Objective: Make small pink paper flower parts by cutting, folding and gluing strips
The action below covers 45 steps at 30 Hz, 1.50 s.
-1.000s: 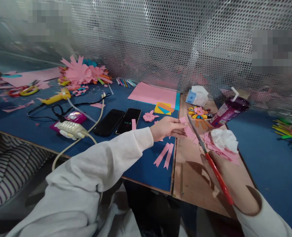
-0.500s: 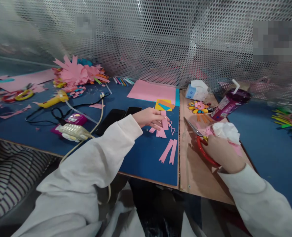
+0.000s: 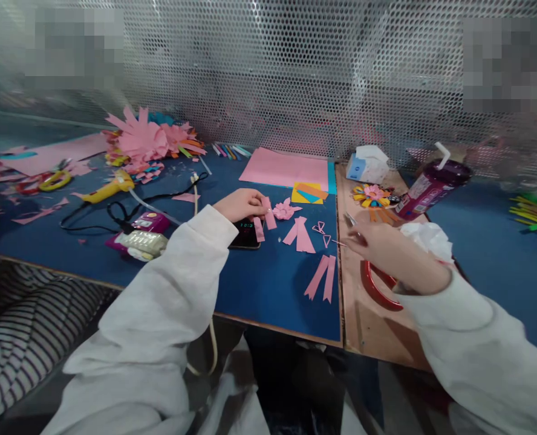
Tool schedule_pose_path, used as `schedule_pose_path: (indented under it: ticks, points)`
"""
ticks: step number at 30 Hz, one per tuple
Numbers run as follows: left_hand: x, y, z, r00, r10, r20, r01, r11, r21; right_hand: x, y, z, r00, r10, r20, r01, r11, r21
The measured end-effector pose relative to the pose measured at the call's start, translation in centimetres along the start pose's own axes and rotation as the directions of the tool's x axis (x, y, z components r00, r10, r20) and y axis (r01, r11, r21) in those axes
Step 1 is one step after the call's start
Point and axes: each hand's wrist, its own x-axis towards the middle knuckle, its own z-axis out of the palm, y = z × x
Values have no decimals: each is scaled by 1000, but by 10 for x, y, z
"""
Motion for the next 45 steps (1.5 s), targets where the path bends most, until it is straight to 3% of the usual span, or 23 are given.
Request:
schedule_pose_path:
  ticks: [2,3,9,14,27,35,38,43,45]
  points:
    - [0,2,8,998,25,62,-26,1000,17,20,-16,18,995,-73,62,74,997,-17]
    - [-1,4,13,996,46,81,-48,999,21,28,-22,29,983,-164,83,167,985,-30]
    - [-12,8,32,985,92,143,-78,992,-100,47,-31,76,868,-491,-74,489,871,-42]
    - [-17,9,38,971,72,227,-45,991,-122,42,-18,81,817,-558,-147,554,830,-69]
    - [-14,0,40,948,109,298,-45,975,-216,41,-15,88,797,-589,-132,595,804,2]
    - [-13,1,40,952,111,287,-72,987,-145,42,-17,85,805,-570,-168,580,815,15]
    - [-15,2,37,971,63,232,-57,998,-31,41,-16,84,861,-499,-92,497,866,-47]
    - [-21,-2,35,933,-83,351,78,997,28,41,-6,88,947,-321,-11,306,914,-265]
    - [-24,-3,36,935,-101,341,87,995,58,43,-2,89,966,-260,2,248,919,-307]
